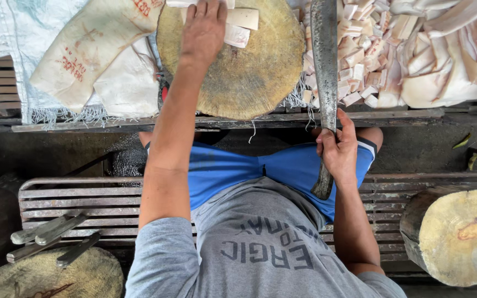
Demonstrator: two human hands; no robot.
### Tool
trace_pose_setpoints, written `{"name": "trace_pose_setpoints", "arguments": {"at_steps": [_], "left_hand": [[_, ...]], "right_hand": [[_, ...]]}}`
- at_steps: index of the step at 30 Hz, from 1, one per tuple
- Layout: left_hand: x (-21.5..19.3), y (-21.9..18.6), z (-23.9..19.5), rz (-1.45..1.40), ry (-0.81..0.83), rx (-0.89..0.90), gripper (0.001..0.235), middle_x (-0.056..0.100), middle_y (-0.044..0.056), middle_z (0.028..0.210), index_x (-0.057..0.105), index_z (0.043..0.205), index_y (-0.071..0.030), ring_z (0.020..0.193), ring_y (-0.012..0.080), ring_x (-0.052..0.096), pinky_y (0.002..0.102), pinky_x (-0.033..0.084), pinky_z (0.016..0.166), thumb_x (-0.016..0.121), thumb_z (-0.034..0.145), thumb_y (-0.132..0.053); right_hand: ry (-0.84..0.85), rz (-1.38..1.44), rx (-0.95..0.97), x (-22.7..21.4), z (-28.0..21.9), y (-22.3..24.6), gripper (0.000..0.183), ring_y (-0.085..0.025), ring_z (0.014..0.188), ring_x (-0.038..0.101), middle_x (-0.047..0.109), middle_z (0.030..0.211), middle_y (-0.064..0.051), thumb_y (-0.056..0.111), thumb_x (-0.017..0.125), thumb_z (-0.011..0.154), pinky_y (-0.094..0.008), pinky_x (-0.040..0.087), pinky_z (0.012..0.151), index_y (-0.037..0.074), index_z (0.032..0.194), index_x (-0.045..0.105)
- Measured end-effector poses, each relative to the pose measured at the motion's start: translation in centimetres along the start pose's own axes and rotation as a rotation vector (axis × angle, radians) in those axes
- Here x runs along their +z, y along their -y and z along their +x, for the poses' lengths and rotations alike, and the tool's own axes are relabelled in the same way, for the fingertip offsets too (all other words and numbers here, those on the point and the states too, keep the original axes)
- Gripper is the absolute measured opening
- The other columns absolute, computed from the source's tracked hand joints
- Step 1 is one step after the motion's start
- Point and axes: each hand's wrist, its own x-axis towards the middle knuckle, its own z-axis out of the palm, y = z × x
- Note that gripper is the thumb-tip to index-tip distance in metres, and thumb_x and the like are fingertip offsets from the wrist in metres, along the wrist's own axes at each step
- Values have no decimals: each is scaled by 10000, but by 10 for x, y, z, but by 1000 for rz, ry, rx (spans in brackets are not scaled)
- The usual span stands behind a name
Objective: The person slices large sheets of white animal hide into smaller rectangular pieces and thin strips using a large cleaver on a wooden block.
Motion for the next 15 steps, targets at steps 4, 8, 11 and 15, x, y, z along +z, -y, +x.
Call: {"name": "trace_pose_setpoints", "arguments": {"at_steps": [4,8,11,15], "left_hand": [[12,-5,-5,-92,28,3,482,621,234,1290,520,1488,33,1172,335,579,474,471,981,592,1013,3],[-4,-6,3,-60,-64,18,684,683,178,1223,512,1482,-80,1140,271,588,450,463,933,616,815,28],[-35,-12,7,-185,83,-26,515,714,178,1150,516,1477,-39,1117,273,622,465,459,977,588,967,-36],[-72,-40,-11,-838,359,-251,342,677,129,1177,510,1439,-152,1009,227,677,414,542,946,466,1114,-248]], "right_hand": [[3,37,2,-3,-9,2,564,-79,612,538,593,821,-39,-59,475,1028,-226,464,535,31,1569,342],[-3,99,27,-1,-14,1,538,-87,616,547,621,864,-43,-47,477,1035,-235,475,541,38,1552,356],[-4,130,40,-3,-18,1,556,-91,609,556,603,832,-39,-39,476,1033,-237,476,542,52,1564,338],[-11,116,20,-1,-26,3,581,-90,632,550,594,840,-33,-44,479,1043,-238,477,563,62,1597,341]]}}
